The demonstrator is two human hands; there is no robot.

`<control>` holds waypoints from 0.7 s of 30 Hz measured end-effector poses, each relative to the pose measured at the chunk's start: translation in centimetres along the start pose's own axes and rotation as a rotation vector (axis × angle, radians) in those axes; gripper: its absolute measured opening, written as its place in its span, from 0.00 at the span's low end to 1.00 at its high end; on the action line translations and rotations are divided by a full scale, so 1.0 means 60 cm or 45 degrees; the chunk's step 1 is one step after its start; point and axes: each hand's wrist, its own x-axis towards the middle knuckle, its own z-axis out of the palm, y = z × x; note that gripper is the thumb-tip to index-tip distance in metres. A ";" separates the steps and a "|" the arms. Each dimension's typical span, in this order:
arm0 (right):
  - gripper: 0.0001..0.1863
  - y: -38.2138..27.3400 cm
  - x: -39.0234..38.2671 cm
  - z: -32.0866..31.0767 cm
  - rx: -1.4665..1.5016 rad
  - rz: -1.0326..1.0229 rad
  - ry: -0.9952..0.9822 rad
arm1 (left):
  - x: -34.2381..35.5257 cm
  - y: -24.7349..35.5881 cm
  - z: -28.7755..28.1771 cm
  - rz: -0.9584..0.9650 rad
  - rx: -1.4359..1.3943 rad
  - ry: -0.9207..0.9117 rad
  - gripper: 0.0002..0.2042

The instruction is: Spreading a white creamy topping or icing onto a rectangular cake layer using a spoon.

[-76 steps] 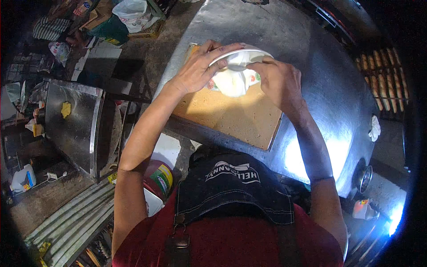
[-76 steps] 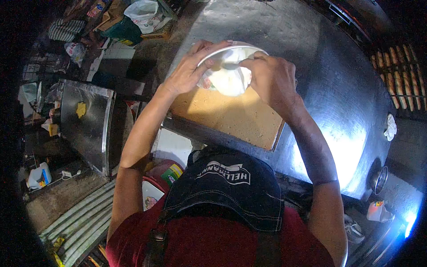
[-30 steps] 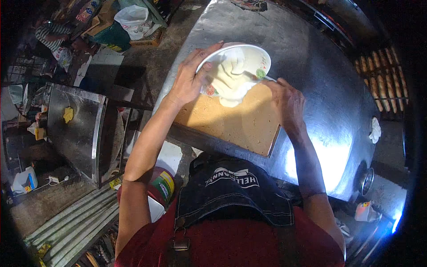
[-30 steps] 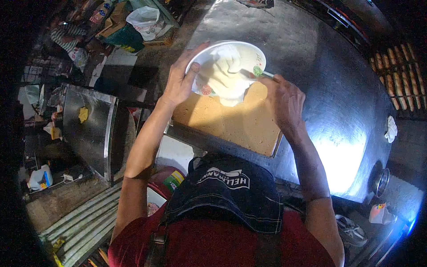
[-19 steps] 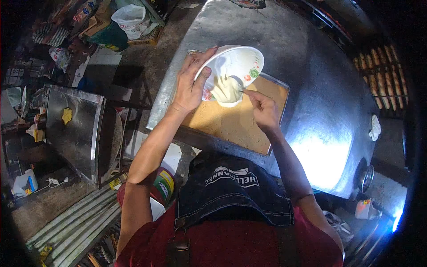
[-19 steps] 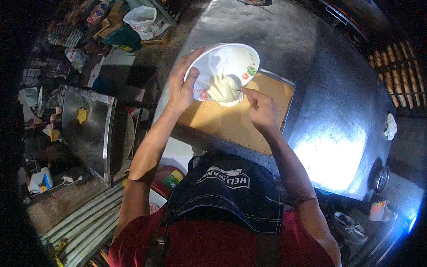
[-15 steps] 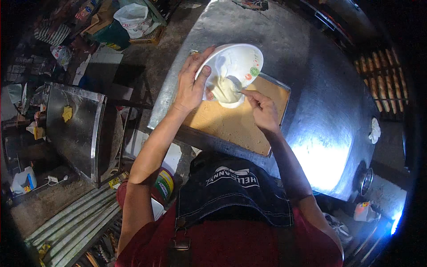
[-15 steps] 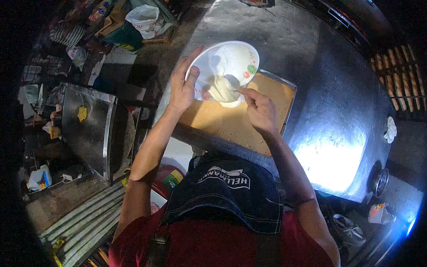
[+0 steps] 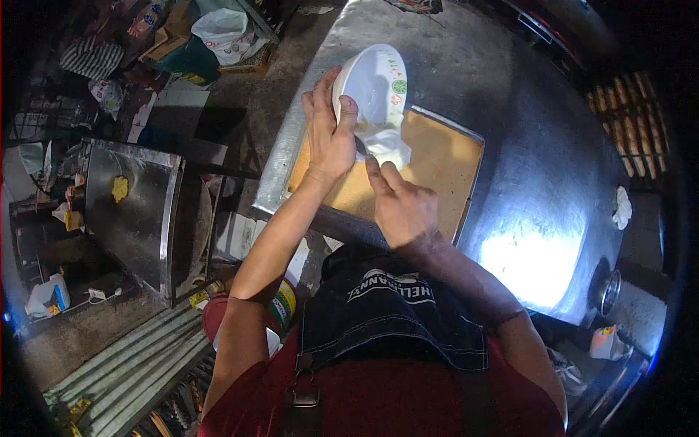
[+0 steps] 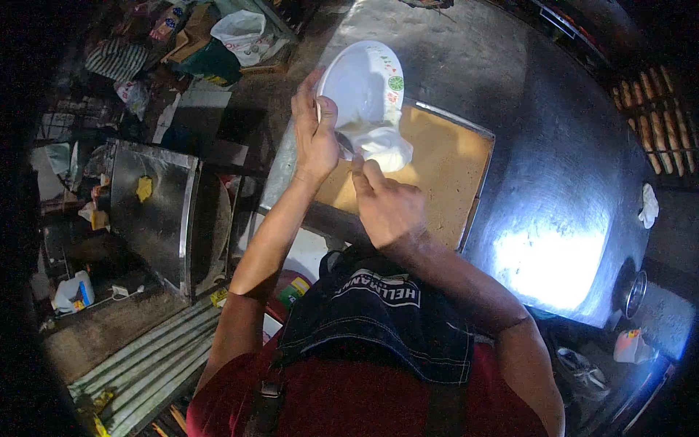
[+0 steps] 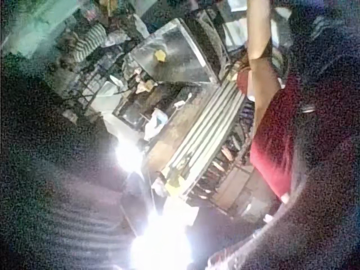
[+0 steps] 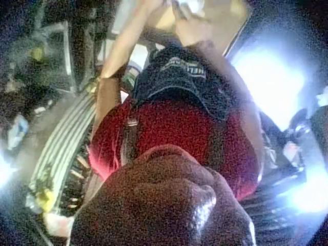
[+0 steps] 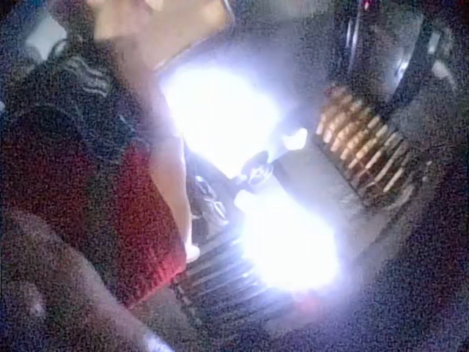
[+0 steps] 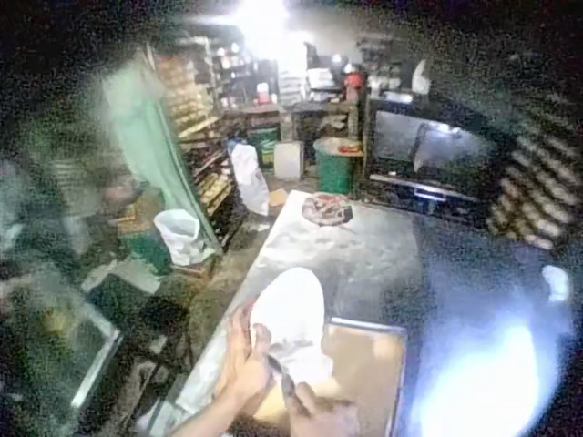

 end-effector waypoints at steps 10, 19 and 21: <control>0.28 0.079 -0.007 0.063 -0.191 -0.025 0.108 | -0.030 0.023 -0.006 0.028 0.083 0.000 0.36; 0.31 0.028 -0.049 0.025 -0.128 -0.171 0.179 | -0.016 0.033 0.000 0.036 0.147 -0.015 0.34; 0.31 0.035 -0.049 0.043 -0.143 -0.201 0.183 | -0.021 0.041 0.002 -0.004 0.132 -0.022 0.34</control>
